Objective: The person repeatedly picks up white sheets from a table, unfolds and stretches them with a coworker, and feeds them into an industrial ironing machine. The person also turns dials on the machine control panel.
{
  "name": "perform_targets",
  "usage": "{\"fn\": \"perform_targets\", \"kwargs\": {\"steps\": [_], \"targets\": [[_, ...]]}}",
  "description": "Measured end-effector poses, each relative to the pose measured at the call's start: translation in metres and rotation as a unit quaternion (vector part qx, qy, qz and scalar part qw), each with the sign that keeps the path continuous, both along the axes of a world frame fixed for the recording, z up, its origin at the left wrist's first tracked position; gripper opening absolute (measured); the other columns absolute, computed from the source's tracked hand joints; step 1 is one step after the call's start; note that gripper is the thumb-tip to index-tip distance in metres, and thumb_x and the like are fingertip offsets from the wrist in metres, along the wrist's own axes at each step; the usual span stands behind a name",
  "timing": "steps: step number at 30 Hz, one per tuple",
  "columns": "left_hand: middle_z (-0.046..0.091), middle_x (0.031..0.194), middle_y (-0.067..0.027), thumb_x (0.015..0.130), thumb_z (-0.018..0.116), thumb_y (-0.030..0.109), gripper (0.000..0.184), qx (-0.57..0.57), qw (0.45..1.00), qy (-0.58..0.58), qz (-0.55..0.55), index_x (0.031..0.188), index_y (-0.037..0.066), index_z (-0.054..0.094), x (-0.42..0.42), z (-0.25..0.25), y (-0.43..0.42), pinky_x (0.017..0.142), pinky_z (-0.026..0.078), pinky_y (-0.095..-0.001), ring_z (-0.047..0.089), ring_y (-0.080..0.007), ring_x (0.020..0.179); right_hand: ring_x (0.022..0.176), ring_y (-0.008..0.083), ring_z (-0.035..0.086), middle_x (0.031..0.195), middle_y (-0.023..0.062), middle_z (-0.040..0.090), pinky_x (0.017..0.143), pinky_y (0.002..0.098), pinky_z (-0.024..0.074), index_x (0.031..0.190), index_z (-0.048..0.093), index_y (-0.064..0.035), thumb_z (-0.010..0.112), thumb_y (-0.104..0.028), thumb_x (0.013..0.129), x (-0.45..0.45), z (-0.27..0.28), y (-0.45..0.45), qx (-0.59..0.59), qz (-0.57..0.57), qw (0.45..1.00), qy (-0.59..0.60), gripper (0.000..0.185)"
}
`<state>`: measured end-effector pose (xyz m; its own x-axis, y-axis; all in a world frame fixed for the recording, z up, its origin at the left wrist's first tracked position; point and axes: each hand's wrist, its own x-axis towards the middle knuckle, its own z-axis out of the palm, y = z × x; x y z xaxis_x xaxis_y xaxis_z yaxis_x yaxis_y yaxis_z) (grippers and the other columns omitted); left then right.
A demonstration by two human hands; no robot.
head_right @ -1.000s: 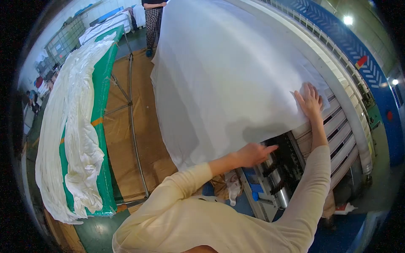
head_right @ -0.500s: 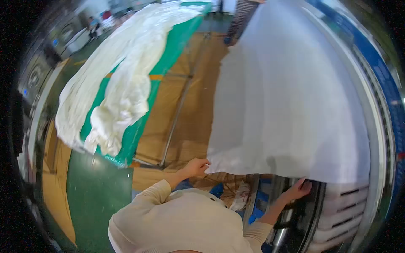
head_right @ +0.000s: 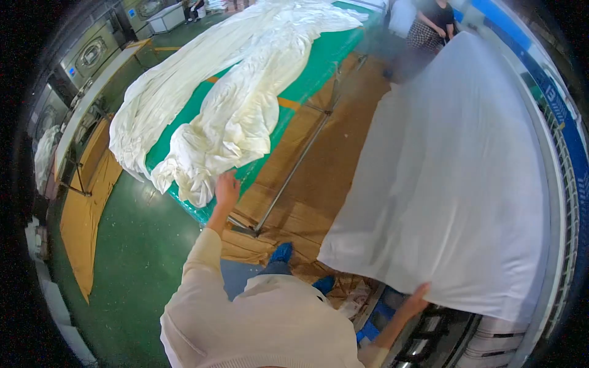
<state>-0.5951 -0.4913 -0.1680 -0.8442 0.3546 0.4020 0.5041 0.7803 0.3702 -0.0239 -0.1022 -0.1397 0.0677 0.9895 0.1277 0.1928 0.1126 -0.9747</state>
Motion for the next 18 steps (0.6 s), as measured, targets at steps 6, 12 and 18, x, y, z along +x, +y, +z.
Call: {"fn": "perform_targets", "kwargs": {"steps": [6,12,18], "targets": [[0.052,0.120,-0.0124,0.072,0.075,0.022,0.053,-0.135,0.973,0.037,0.184,0.118,0.007,0.054,-0.089,0.059,-0.050,0.088,0.044,-0.0434,0.049,-0.0298,0.111,0.090,0.0252,0.060,0.115,0.0158,0.061,0.073,0.0371,0.0506,0.122,0.055,0.0072,0.064,-0.051,0.086,0.019,0.020,0.002,-0.029,-0.133,0.991,0.001,0.069],[0.059,0.101,-0.0107,0.080,0.065,0.022,0.027,-0.282,0.946,0.078,0.139,0.104,0.011,0.060,-0.177,0.036,-0.089,0.083,0.045,-0.0427,0.057,-0.0273,0.099,0.092,0.0268,0.060,0.115,0.0189,0.061,0.074,0.0390,0.0507,0.119,0.057,0.0084,0.060,-0.053,0.088,0.009,0.006,0.022,-0.095,-0.228,0.967,-0.068,0.069],[0.066,0.082,-0.0154,0.088,0.051,0.020,0.018,-0.182,0.979,-0.011,0.090,0.083,0.007,0.063,-0.210,0.033,-0.107,0.070,0.049,-0.0463,0.064,-0.0332,0.078,0.093,0.0274,0.061,0.112,0.0208,0.062,0.078,0.0396,0.0499,0.113,0.061,0.0086,0.057,-0.051,0.091,0.051,-0.025,0.073,0.030,-0.231,0.967,-0.104,0.064]]}}
